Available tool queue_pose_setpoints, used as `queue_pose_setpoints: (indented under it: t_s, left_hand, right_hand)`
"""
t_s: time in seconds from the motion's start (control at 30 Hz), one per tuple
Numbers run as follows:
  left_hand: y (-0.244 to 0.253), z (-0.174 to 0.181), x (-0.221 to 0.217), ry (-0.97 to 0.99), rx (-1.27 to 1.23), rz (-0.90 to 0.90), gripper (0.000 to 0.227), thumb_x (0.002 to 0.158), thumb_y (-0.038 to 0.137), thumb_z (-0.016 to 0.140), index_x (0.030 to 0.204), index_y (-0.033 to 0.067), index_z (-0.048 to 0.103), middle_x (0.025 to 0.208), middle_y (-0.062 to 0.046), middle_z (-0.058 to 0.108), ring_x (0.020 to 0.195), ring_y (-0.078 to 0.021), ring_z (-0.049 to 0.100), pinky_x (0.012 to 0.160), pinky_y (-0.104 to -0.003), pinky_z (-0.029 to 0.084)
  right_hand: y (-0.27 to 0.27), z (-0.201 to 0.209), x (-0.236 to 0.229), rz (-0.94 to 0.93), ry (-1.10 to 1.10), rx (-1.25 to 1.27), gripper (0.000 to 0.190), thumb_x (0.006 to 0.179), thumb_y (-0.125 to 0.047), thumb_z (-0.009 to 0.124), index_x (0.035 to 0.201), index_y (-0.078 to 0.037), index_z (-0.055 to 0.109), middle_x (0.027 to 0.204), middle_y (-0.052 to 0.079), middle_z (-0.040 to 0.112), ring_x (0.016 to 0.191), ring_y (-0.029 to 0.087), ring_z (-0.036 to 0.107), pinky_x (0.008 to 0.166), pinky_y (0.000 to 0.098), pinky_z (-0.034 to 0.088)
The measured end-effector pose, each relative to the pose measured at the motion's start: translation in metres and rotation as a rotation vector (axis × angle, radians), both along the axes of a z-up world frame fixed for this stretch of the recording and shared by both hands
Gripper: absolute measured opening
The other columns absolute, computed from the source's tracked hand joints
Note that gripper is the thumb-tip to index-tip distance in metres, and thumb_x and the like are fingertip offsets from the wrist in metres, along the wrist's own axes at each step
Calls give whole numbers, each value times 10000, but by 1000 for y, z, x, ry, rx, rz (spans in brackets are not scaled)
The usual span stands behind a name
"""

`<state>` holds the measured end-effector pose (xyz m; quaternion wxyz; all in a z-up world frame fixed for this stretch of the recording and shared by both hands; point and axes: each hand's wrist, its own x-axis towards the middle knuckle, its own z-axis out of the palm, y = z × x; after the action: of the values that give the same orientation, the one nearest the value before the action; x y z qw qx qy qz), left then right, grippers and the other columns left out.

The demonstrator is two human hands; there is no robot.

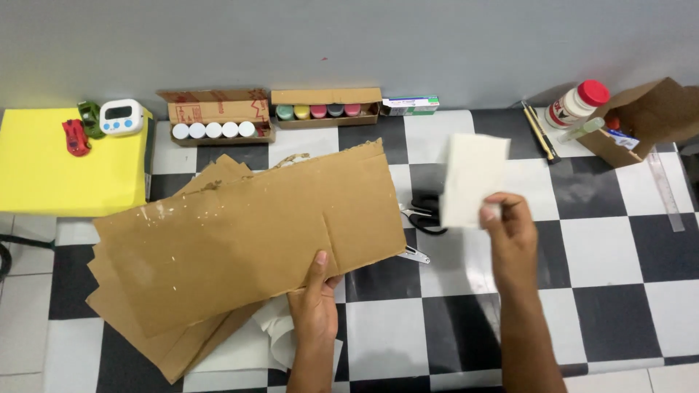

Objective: Wrapping a small cardboard piece in white paper, stapling it, and then cutting a larger cardboard sheet with scissors.

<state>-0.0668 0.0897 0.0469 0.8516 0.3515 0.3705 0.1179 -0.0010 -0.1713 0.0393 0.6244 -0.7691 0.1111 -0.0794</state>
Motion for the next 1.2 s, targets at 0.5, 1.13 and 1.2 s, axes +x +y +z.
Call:
queue_pose_setpoints:
  t_s: [0.5,1.13,1.2]
  left_hand:
    - [-18,-14,-10,-75,-76,23,705,792,117,728,1464,138,516,1392,-54,633,1155,-284,657,757,-472,620]
    - [-30,-22,-21,-102,12,-60,708,767,18,771,1425,161,553,1370,-64,667,1203,-284,667,829,-474,623]
    - [-31,-25,-21,-101,-12,-23,711,767,-7,755,1439,103,548,1400,-101,652,1214,-298,660,844,-466,627]
  right_hand:
    - [104,5,-58,242,-147,25,306,1032,-294,544,1277,-130,461,1486,177,465,1309,253,543,978,326,485]
    - [118,14,-63,293,-8,-141,680,1009,-340,505,1577,-52,268,1667,158,311,1558,295,289,1233,420,309]
    - [117,12,-65,293,-19,-138,684,1001,-329,530,1580,-63,280,1670,153,315,1560,290,294,1205,396,351]
